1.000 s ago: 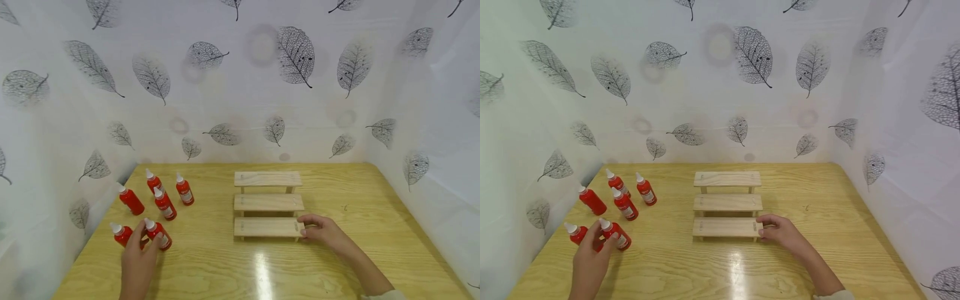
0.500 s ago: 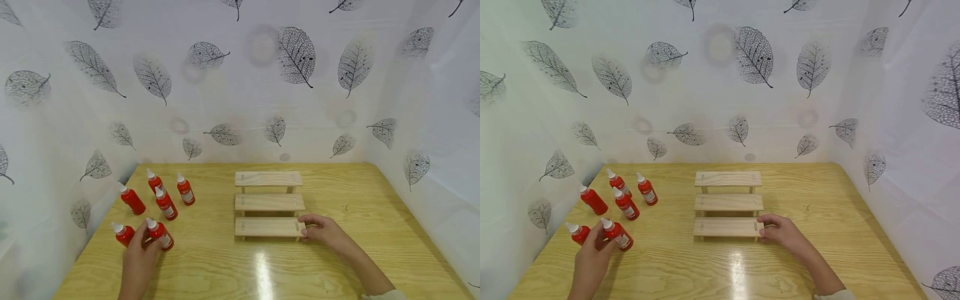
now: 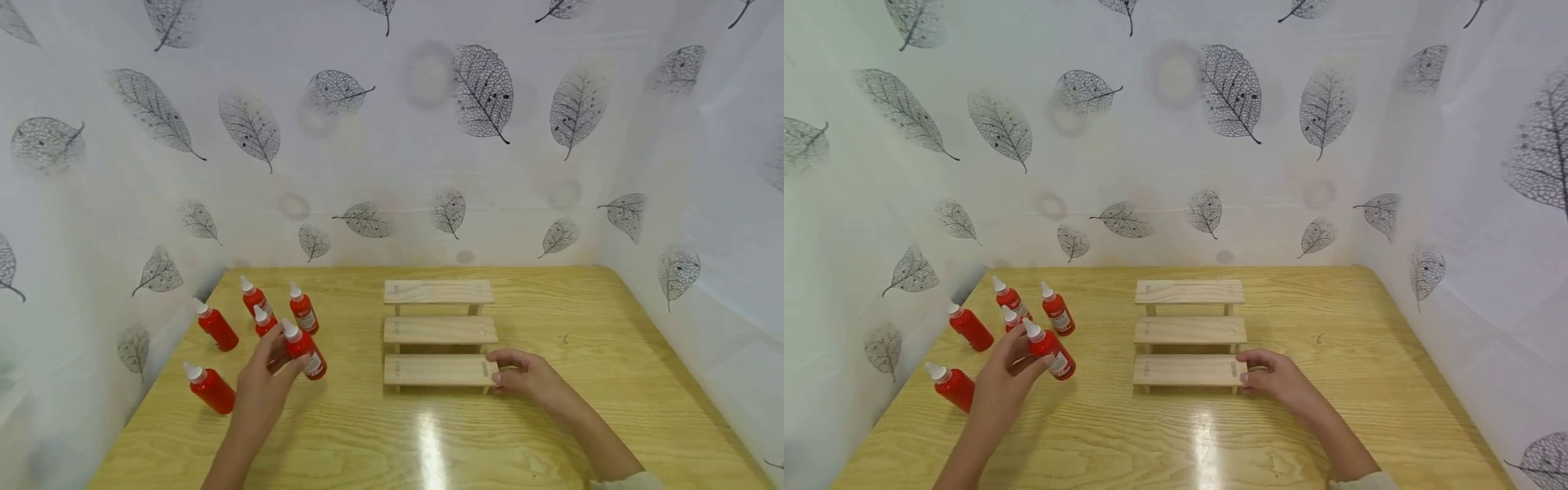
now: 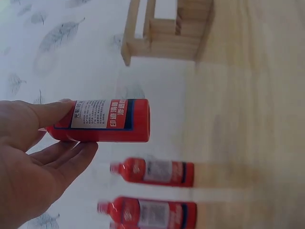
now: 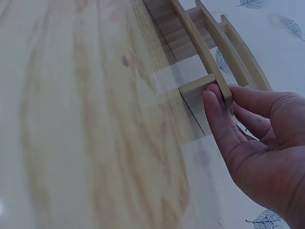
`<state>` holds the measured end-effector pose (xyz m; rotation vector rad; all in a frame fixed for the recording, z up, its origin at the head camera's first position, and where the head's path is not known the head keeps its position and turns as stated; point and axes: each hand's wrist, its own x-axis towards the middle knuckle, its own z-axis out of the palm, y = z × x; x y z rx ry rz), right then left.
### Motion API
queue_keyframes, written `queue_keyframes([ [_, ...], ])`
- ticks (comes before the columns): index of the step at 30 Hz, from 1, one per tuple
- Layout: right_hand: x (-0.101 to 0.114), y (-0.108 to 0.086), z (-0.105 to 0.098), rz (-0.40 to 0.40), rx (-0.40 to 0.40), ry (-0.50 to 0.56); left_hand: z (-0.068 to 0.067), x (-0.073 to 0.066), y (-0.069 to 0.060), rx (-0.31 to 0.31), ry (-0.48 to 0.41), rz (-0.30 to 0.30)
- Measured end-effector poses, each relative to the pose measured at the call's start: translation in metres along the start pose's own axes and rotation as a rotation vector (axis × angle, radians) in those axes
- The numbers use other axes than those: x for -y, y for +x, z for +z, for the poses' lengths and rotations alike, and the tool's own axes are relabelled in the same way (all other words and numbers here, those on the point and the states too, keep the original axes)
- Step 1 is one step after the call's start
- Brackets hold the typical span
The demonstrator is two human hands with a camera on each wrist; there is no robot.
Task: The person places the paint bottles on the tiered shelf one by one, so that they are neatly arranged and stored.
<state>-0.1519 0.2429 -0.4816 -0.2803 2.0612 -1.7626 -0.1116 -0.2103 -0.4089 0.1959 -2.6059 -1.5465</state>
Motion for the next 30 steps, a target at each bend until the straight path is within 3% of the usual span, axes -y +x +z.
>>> queue_keyframes([
  [7,-0.001,0.000,0.000,-0.021,0.010,0.003,0.021,-0.027,0.018,0.065,-0.051,0.140],
  [12,0.001,-0.001,0.000,-0.017,-0.001,0.007,0.040,-0.050,0.036,0.100,-0.097,0.278],
  [20,-0.001,-0.001,0.000,0.004,-0.025,-0.007,0.086,-0.083,0.068,0.177,-0.186,0.453],
  [25,-0.002,-0.001,0.001,-0.013,-0.020,-0.005,0.117,-0.106,0.084,0.249,-0.161,0.481],
  [30,0.000,-0.001,0.002,-0.009,-0.022,0.001,0.141,-0.125,0.095,0.303,-0.140,0.485],
])
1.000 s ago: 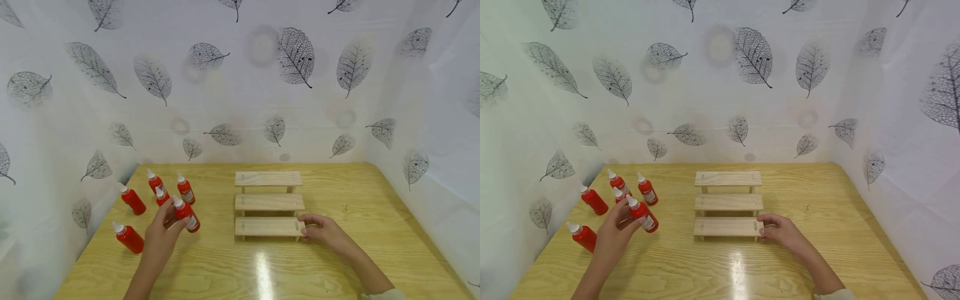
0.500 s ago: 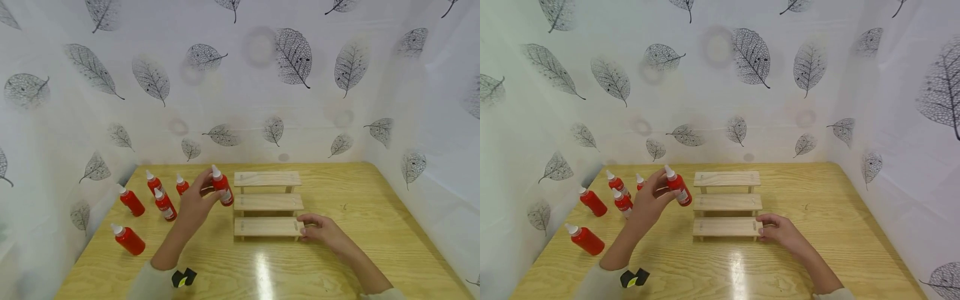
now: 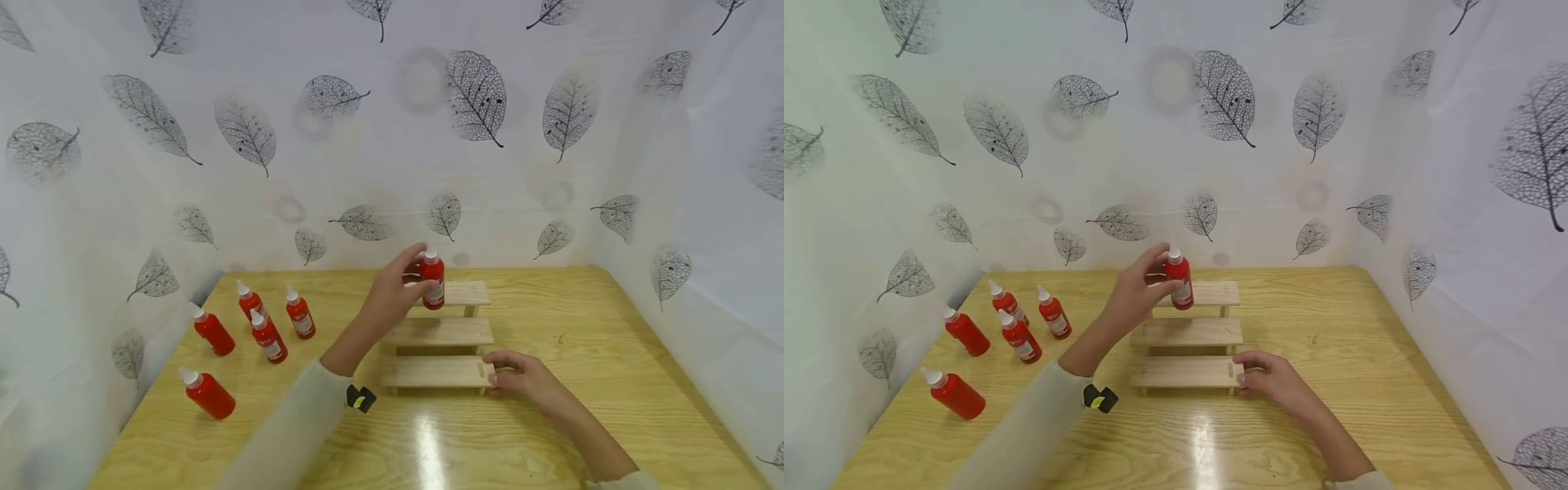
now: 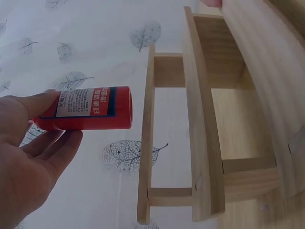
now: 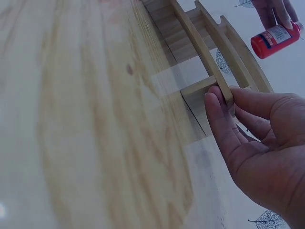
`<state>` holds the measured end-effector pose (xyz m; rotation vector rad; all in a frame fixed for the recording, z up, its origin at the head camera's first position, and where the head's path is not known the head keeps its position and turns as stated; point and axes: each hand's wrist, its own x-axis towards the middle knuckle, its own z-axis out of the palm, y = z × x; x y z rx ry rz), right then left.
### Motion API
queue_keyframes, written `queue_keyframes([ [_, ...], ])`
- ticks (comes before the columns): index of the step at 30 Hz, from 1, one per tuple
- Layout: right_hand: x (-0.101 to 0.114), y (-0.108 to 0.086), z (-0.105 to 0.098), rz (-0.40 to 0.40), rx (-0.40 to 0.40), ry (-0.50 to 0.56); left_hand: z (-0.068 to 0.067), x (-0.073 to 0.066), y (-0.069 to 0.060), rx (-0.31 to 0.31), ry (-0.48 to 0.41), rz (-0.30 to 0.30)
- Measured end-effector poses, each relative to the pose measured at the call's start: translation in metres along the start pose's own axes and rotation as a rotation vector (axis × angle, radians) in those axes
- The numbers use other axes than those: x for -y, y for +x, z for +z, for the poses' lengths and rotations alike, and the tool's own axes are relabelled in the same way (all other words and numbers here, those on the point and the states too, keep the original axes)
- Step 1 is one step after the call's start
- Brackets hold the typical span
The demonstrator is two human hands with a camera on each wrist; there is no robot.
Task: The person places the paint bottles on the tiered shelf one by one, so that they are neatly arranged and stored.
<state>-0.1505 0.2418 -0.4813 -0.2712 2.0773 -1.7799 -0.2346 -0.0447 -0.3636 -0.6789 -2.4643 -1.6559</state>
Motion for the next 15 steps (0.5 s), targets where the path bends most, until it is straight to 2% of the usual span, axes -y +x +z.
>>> queue_keyframes([
  [7,-0.002,0.001,-0.001,0.006,-0.010,-0.017,0.021,-0.002,0.028,0.023,0.022,0.045],
  [15,-0.002,0.001,0.000,0.002,-0.014,-0.013,0.035,0.004,0.040,0.052,0.051,0.039],
])
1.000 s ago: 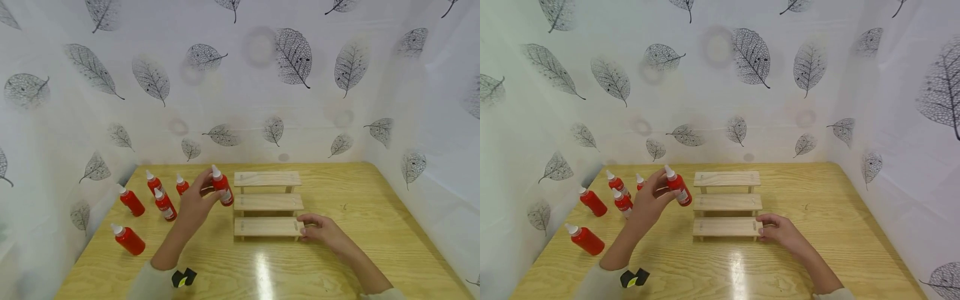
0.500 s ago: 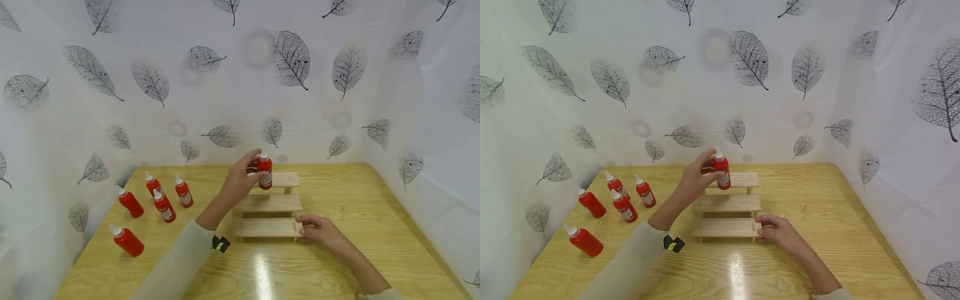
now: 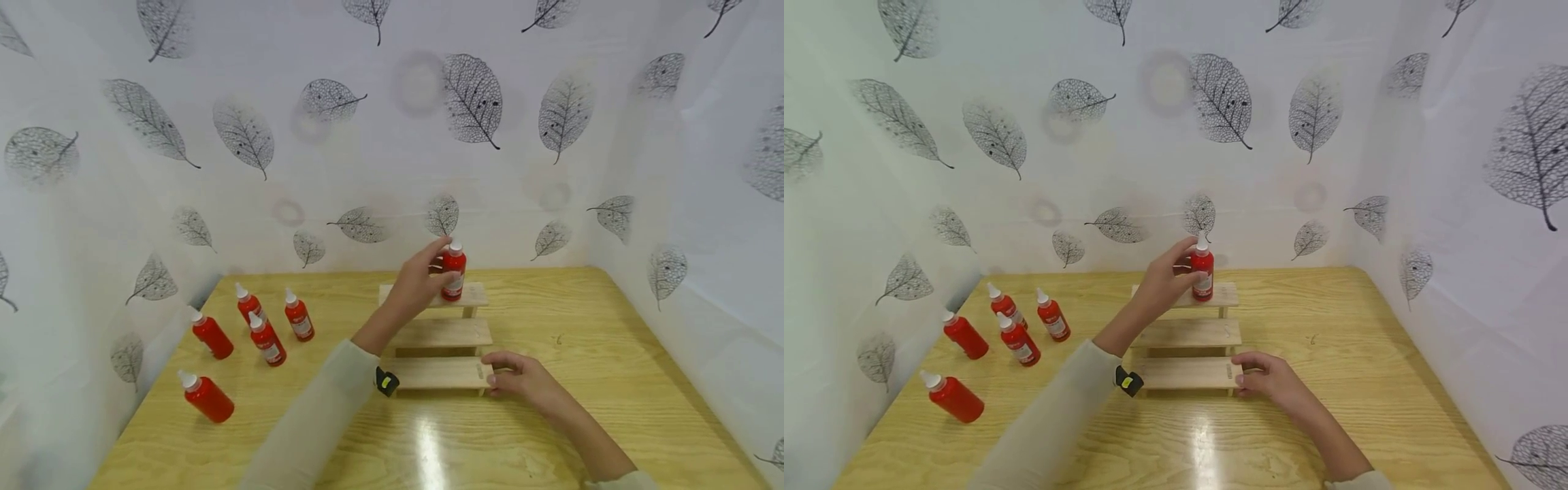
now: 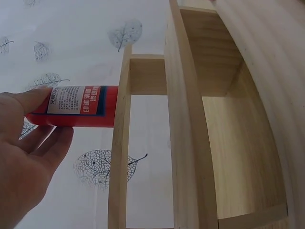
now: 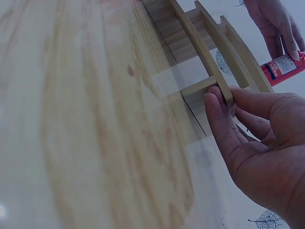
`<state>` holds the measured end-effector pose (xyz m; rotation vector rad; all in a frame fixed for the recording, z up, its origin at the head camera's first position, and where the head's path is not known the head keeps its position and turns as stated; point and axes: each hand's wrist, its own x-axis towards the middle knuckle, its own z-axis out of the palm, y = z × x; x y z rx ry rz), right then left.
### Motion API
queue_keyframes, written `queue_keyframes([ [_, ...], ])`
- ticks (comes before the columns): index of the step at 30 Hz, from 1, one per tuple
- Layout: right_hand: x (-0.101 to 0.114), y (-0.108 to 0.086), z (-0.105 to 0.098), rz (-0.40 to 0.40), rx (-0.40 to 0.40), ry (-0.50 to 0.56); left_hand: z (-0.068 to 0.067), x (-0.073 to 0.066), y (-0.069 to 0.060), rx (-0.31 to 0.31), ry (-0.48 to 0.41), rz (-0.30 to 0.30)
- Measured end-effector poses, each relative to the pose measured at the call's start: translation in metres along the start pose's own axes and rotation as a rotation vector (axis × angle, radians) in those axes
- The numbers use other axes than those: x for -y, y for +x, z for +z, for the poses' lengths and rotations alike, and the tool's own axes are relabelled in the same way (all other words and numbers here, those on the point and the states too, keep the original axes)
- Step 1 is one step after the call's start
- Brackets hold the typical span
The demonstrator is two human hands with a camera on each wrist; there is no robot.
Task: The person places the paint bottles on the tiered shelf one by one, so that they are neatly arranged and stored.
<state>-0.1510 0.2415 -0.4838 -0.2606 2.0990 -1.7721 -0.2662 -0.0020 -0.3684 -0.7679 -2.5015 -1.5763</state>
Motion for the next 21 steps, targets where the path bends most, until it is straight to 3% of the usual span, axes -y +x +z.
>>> queue_keyframes([
  [7,-0.002,0.001,0.000,0.019,-0.012,-0.001,0.001,0.003,0.000,0.022,-0.027,0.001],
  [11,-0.002,0.001,0.001,0.021,-0.014,-0.004,-0.004,0.006,-0.004,0.003,-0.040,0.003],
  [16,0.000,-0.001,0.001,0.013,-0.015,-0.003,-0.022,0.014,-0.020,-0.054,-0.032,0.016],
  [21,0.001,0.000,0.002,0.007,-0.013,0.007,-0.048,0.026,-0.046,-0.102,-0.016,0.031],
])
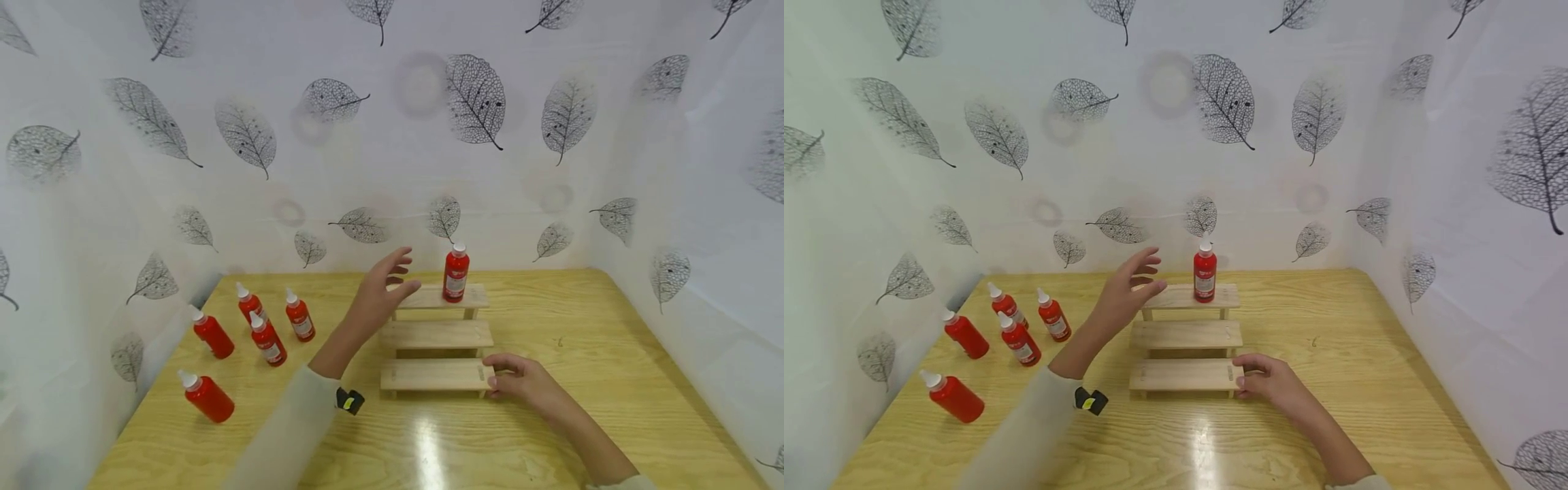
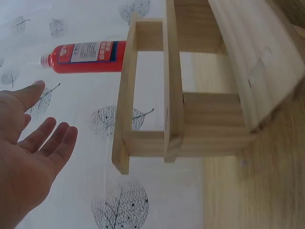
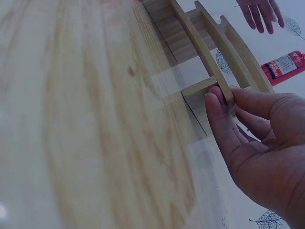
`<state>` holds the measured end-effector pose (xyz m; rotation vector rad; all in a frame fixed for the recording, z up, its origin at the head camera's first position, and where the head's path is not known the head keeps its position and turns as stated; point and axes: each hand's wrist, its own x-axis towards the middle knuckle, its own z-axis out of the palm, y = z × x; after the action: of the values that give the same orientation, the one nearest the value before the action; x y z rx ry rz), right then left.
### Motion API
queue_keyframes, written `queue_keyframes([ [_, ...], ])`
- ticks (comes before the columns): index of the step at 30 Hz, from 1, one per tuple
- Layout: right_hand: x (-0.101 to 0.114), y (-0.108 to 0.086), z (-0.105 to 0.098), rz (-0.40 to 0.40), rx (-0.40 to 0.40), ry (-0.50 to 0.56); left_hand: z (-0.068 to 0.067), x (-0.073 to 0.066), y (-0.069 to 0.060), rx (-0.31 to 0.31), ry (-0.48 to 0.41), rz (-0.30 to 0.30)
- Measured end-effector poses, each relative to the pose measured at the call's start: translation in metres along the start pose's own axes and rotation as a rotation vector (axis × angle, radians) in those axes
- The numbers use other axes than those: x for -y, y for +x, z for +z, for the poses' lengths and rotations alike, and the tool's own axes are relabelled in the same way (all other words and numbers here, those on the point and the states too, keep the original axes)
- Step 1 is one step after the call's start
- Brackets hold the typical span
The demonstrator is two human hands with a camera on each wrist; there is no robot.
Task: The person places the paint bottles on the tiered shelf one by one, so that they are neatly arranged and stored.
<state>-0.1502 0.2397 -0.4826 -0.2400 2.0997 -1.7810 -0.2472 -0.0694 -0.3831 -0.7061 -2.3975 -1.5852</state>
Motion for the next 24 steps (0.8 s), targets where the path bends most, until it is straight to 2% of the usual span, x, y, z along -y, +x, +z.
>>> queue_keyframes([
  [5,0.000,0.000,-0.001,-0.001,0.008,0.014,-0.029,0.013,-0.030,-0.075,0.026,-0.003],
  [8,0.000,-0.001,-0.001,-0.005,0.013,0.009,-0.047,0.020,-0.048,-0.130,0.045,-0.029],
  [17,-0.001,0.000,-0.001,-0.002,0.014,0.019,-0.097,0.032,-0.092,-0.272,0.141,-0.196],
  [24,-0.002,0.000,-0.001,0.001,0.011,0.021,-0.124,0.034,-0.121,-0.372,0.231,-0.293],
])
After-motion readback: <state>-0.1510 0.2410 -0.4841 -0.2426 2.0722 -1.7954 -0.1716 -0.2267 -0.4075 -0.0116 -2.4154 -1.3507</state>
